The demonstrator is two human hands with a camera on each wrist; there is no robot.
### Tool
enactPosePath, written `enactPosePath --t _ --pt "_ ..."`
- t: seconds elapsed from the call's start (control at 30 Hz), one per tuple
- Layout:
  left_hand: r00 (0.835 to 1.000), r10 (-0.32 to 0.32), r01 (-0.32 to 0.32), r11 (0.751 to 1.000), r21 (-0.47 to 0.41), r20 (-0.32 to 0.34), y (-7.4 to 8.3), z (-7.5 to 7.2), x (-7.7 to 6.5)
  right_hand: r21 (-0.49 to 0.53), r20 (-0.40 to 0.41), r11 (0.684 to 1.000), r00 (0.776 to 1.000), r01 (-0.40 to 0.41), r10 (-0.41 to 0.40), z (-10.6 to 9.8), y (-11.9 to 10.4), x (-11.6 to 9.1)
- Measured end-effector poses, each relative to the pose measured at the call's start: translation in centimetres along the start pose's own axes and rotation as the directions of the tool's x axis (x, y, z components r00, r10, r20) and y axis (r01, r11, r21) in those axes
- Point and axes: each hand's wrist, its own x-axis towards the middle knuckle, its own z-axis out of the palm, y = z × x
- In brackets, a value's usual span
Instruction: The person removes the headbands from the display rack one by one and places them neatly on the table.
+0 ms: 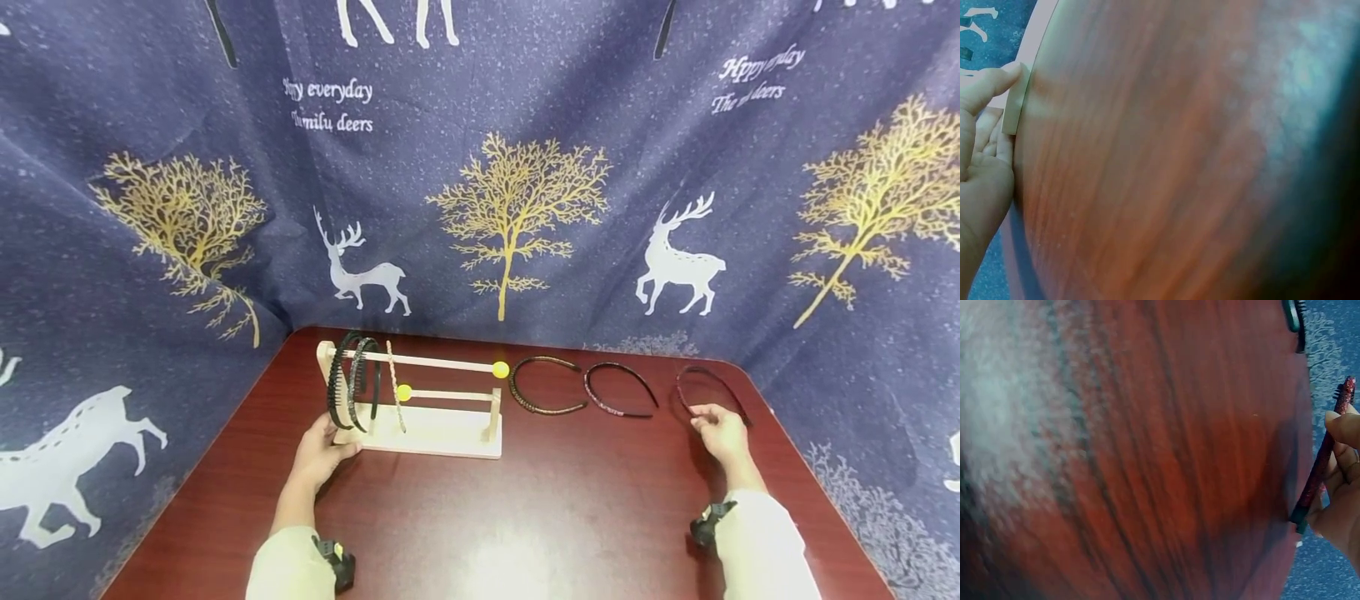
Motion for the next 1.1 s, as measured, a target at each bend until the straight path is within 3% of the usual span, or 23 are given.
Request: enactPosePath --t 0.17,0.3,0.73,0.93,1.1 --pt "1.000 0.028 -0.028 1.000 -0.006 -0.005 -0.1 0.2 0.0 -0.046 0.023 0.995 0.996 -0.086 0.087 0.1 0.1 -0.4" --pt "0.999 0.036 -0.036 0.999 -0.015 -0.007 0.0 0.2 0.1 -0.058 0.036 0.993 0.993 -0.108 0.110 0.1 0.1 -0.5" --pt "1.000 0.014 -0.014 0.999 -0.053 0.002 -0.1 0.5 0.2 -0.121 0.013 0.993 1.000 0.014 -0.013 0.1 1.4 -0.1" --pt "1.000 0.029 -0.029 0.999 -0.044 0.002 0.0 0.4 0.0 -0.068 -0.077 0.998 0.997 0.013 -0.018 0.3 0.3 -0.6" --pt "1.000 0.028 -0.028 0.998 -0.058 -0.009 -0.1 0.2 0.0 0.043 -0.111 0.998 0.992 -0.051 0.056 0.6 -2.0 -0.7"
